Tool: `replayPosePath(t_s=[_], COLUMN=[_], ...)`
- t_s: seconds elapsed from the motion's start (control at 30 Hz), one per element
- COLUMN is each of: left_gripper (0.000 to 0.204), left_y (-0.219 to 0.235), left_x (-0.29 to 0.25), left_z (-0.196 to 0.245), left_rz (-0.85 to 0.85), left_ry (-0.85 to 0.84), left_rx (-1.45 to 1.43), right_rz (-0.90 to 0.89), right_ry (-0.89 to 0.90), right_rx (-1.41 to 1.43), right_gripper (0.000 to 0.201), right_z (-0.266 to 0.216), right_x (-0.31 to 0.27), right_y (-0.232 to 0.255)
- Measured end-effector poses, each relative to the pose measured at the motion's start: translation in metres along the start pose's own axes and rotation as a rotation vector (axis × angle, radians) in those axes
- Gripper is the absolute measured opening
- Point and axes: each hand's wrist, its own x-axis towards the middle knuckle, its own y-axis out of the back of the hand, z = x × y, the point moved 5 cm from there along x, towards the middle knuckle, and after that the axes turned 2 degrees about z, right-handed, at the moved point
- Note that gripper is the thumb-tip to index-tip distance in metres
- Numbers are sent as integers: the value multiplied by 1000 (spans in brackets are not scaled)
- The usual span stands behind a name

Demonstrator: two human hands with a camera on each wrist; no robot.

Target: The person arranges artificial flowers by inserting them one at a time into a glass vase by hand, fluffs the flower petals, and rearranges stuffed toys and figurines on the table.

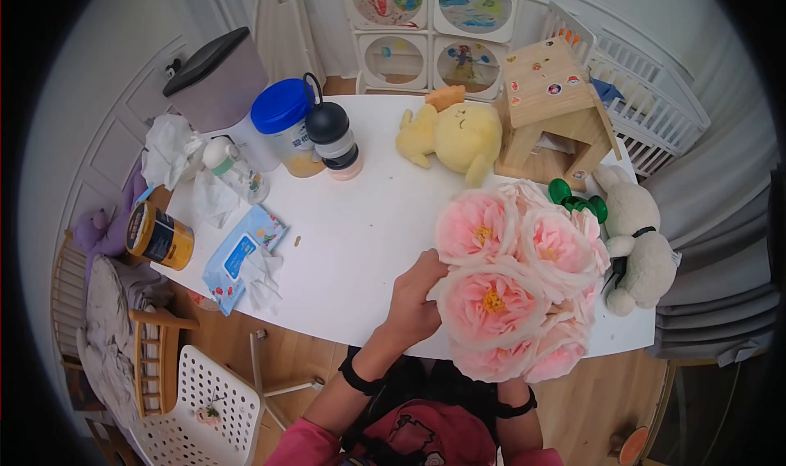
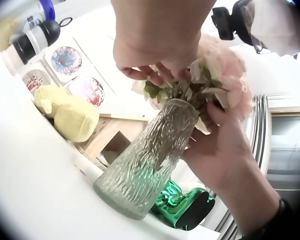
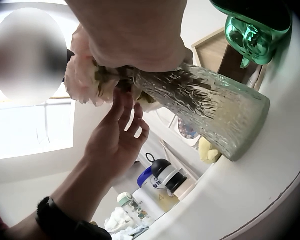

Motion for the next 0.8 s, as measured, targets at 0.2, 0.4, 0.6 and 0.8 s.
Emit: replayPosePath(t_s=[0.2,0.4,0.6,0.8], left_gripper=[37,36,35,36], left_y=[-11,-14,-19,-20], left_x=[-2,-11,-12,-16], left_z=[12,4,-2,-17], left_rz=[10,-19,-13,-29], left_ry=[-83,-88,-19,39], left_rx=[30,60,-38,-106], right_rz=[-12,-21,-34,-44], right_ry=[-11,-34,-47,-69], right_rx=[-13,-12,-11,-19], right_gripper=[34,33,33,32], right_z=[-32,-38,-32,-30], right_x=[-5,-17,-18,-16], right_y=[-12,-5,6,16])
